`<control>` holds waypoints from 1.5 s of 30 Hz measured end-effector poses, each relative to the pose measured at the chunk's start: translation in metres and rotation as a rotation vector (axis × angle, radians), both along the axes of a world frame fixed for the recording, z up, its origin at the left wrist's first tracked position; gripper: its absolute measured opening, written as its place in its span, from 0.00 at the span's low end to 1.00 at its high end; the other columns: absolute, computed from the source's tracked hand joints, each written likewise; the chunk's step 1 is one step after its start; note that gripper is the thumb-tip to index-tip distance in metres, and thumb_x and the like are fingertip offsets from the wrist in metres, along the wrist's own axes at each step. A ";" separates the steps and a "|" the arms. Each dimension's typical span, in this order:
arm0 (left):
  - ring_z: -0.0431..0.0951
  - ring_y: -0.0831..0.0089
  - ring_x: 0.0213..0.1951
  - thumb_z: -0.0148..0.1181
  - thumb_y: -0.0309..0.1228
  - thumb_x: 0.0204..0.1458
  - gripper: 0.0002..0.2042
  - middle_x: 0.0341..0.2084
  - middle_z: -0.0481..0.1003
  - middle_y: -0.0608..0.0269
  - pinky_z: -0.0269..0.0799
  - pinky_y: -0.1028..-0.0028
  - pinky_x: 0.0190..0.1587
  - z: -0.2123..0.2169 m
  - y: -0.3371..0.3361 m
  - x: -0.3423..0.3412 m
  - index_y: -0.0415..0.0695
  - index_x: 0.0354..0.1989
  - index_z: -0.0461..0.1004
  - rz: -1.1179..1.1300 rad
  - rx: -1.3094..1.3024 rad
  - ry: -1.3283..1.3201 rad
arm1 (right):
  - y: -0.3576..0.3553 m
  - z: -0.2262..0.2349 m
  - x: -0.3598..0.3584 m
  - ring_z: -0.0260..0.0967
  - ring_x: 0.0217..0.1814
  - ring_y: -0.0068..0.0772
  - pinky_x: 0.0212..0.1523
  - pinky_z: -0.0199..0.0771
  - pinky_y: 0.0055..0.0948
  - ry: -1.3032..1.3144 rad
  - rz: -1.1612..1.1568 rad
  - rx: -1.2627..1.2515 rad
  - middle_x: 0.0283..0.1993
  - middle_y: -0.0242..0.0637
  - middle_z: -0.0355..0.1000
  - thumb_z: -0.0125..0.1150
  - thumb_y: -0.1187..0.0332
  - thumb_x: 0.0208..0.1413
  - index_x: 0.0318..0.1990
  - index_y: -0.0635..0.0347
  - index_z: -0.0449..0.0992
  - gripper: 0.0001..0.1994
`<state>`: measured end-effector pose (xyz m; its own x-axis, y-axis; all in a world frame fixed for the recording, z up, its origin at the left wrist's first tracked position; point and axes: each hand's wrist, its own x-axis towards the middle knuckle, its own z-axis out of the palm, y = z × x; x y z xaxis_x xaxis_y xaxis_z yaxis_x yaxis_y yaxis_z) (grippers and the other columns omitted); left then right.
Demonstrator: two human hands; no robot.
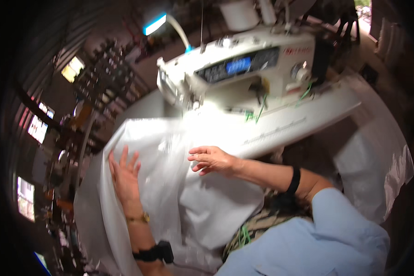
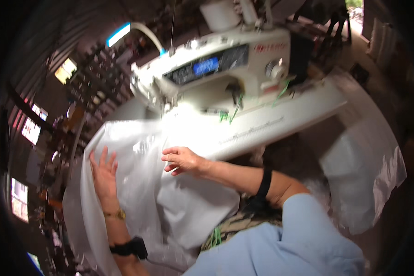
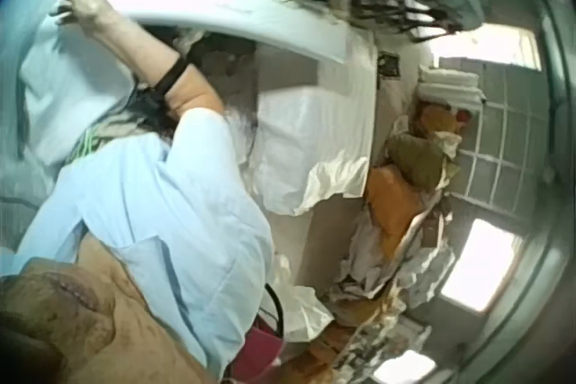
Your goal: Sewing the edges of a large white plastic woven sheet using an industrial sewing machine.
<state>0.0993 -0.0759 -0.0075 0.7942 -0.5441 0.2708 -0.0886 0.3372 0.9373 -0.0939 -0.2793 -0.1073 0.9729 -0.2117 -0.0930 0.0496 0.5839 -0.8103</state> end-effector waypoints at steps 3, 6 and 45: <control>0.77 0.57 0.54 0.49 0.48 0.66 0.34 0.67 0.60 0.45 0.77 0.71 0.46 -0.002 0.003 -0.005 0.49 0.74 0.44 -0.032 -0.002 -0.056 | -0.028 -0.006 0.024 0.74 0.54 0.36 0.47 0.80 0.32 0.059 -0.137 0.149 0.63 0.45 0.64 0.56 0.62 0.66 0.66 0.70 0.56 0.28; 0.78 0.59 0.52 0.50 0.45 0.66 0.34 0.67 0.61 0.45 0.78 0.72 0.45 -0.005 -0.002 -0.014 0.50 0.74 0.43 -0.050 -0.015 -0.023 | -0.042 -0.004 0.040 0.72 0.58 0.42 0.49 0.81 0.35 0.096 -0.220 0.187 0.62 0.46 0.64 0.53 0.64 0.67 0.63 0.69 0.57 0.23; 0.79 0.52 0.42 0.58 0.36 0.57 0.16 0.40 0.80 0.49 0.73 0.61 0.46 -0.163 -0.009 -0.269 0.38 0.47 0.78 -1.035 0.249 -0.428 | -0.047 -0.027 0.024 0.64 0.30 0.16 0.35 0.66 0.22 -0.096 -0.240 -0.206 0.28 0.22 0.67 0.54 0.61 0.67 0.35 0.50 0.72 0.08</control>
